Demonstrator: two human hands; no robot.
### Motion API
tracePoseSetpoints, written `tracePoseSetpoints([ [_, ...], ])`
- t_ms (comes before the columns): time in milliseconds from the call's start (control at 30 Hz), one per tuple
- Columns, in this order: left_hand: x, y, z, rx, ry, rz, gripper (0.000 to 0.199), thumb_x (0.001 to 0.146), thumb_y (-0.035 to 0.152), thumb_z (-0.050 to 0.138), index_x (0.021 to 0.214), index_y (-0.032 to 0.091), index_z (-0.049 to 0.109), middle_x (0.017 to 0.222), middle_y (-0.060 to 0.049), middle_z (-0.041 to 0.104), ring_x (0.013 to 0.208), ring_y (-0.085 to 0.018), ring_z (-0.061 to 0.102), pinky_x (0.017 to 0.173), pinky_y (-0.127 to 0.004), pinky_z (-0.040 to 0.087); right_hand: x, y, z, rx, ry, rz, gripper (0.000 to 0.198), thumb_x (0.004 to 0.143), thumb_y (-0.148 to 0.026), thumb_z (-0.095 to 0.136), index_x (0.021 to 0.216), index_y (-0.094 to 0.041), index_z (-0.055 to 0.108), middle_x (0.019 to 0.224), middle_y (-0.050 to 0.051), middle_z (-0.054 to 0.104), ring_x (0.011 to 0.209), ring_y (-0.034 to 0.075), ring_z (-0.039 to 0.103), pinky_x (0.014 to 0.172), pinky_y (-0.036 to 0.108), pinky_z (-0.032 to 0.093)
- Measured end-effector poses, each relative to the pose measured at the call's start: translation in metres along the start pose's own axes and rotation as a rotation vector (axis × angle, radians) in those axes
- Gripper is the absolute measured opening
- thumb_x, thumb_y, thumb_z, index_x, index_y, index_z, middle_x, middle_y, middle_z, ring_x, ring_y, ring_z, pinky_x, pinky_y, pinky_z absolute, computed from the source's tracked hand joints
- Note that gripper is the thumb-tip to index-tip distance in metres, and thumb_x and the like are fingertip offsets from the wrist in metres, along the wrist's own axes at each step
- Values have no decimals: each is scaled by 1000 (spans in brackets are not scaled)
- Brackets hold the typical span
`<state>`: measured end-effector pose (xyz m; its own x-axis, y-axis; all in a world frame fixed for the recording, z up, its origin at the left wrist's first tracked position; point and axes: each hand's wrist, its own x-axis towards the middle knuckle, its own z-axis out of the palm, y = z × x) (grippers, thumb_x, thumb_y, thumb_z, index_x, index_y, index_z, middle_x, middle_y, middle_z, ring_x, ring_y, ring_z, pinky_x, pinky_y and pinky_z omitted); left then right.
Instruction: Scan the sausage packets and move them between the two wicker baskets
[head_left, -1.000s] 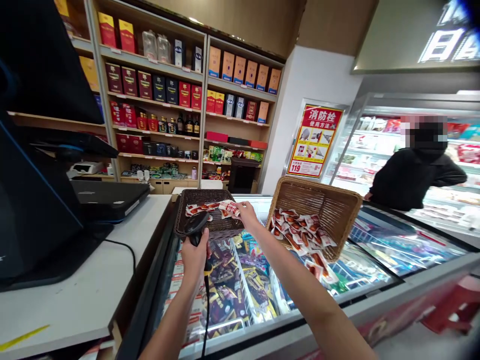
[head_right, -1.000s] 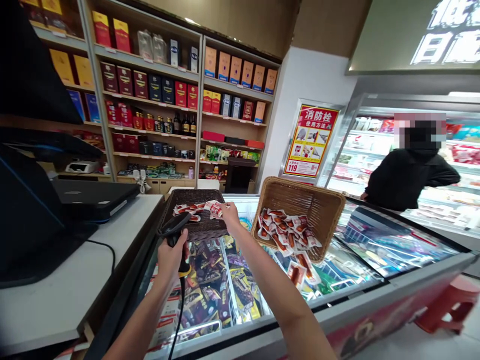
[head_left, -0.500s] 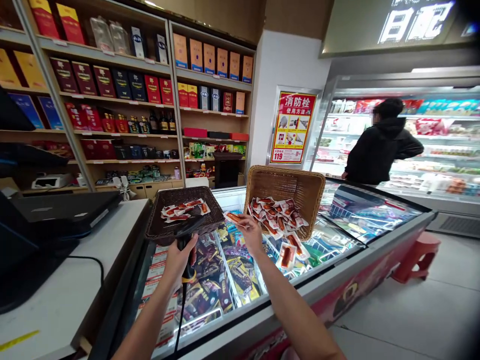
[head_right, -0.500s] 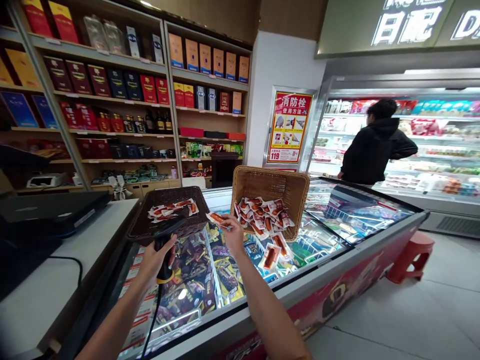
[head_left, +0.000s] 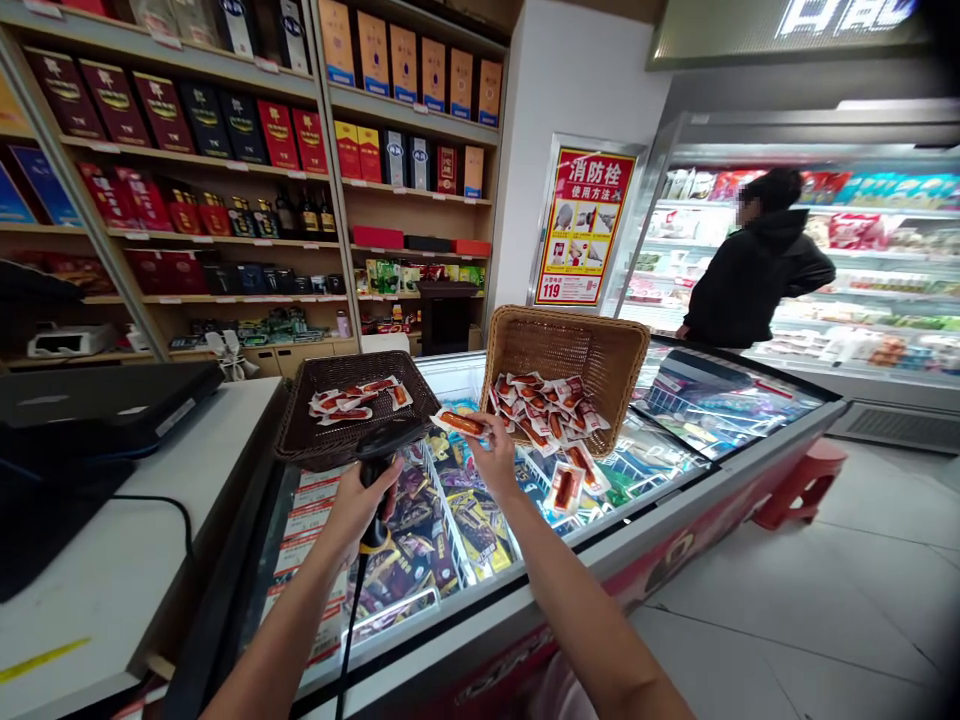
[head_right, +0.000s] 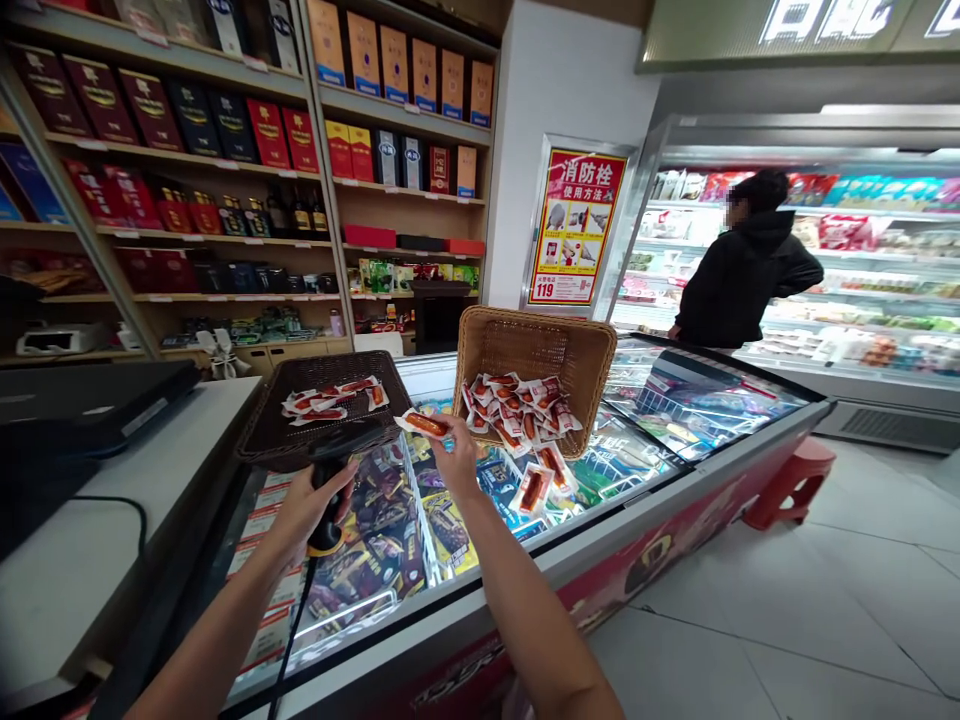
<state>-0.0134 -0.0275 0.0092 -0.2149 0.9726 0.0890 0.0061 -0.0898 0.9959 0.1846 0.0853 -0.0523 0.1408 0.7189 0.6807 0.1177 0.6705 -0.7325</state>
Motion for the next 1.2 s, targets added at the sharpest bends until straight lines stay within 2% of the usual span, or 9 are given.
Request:
tracePoseSetpoints([
  [67, -2, 4, 0, -18, -13, -23, 49, 63, 54, 87, 66, 19, 53, 55, 4, 53, 40, -9, 46, 41, -22, 35, 1, -1, 0, -42, 24, 36, 21, 84, -40, 75, 99, -25, 74, 110, 8, 75, 110, 25, 65, 103, 40, 52],
  [167, -2, 6, -1, -47, -1, -34, 49, 62, 53, 87, 68, 19, 53, 57, 4, 54, 40, -9, 46, 42, -22, 35, 3, 1, 1, -90, 93, 191, 26, 75, -47, 81, 79, -23, 71, 88, 7, 74, 102, 27, 65, 100, 42, 52],
  [300, 0, 5, -2, -57, 8, -36, 51, 59, 54, 88, 70, 19, 53, 57, 5, 54, 40, -9, 46, 41, -22, 34, 4, 7, 6, 277, 184, 566, 40, 64, -52, 86, 82, -23, 64, 81, 3, 74, 78, 21, 69, 77, 34, 57],
  [433, 0, 4, -1, -55, 13, -36, 52, 57, 55, 89, 71, 19, 54, 56, 4, 54, 39, -9, 46, 40, -22, 33, 4, 5, 8, 554, 24, 714, 48, 54, -44, 92, 83, -25, 59, 84, 3, 78, 79, 20, 74, 67, 29, 56],
  [667, 0, 4, -1, -75, 4, -39, 53, 58, 54, 89, 71, 20, 52, 56, 4, 54, 40, -8, 44, 41, -22, 34, 5, -13, 4, 555, -138, 625, 58, 50, -33, 93, 103, -24, 71, 95, 2, 81, 86, 20, 75, 79, 31, 58],
  [767, 1, 3, -2, -74, 6, -47, 53, 58, 54, 90, 72, 20, 51, 56, 5, 54, 40, -8, 45, 41, -22, 34, 4, -16, 6, 533, -160, 590, 57, 51, -36, 94, 102, -22, 74, 97, 3, 80, 92, 21, 73, 87, 33, 57],
  [1033, 6, 1, -8, -69, 43, -48, 53, 58, 58, 88, 71, 19, 54, 57, 4, 54, 40, -9, 46, 40, -22, 34, -8, 1, 17, 441, -198, 543, 50, 55, -41, 95, 95, -22, 73, 98, 3, 76, 85, 21, 71, 85, 37, 57],
  [1100, 6, -1, -9, -84, 50, -47, 54, 58, 58, 88, 72, 19, 54, 57, 4, 54, 40, -9, 46, 40, -22, 34, -9, 3, 16, 376, -207, 458, 42, 60, -41, 92, 94, -23, 75, 100, 4, 77, 90, 23, 71, 92, 41, 56],
  [1200, 6, -2, -11, -85, 33, -48, 53, 60, 57, 88, 70, 20, 52, 57, 4, 53, 40, -9, 45, 41, -22, 34, -9, 3, 11, 163, -184, 201, 19, 71, -37, 86, 82, -25, 76, 99, 6, 78, 110, 27, 67, 109, 47, 47],
])
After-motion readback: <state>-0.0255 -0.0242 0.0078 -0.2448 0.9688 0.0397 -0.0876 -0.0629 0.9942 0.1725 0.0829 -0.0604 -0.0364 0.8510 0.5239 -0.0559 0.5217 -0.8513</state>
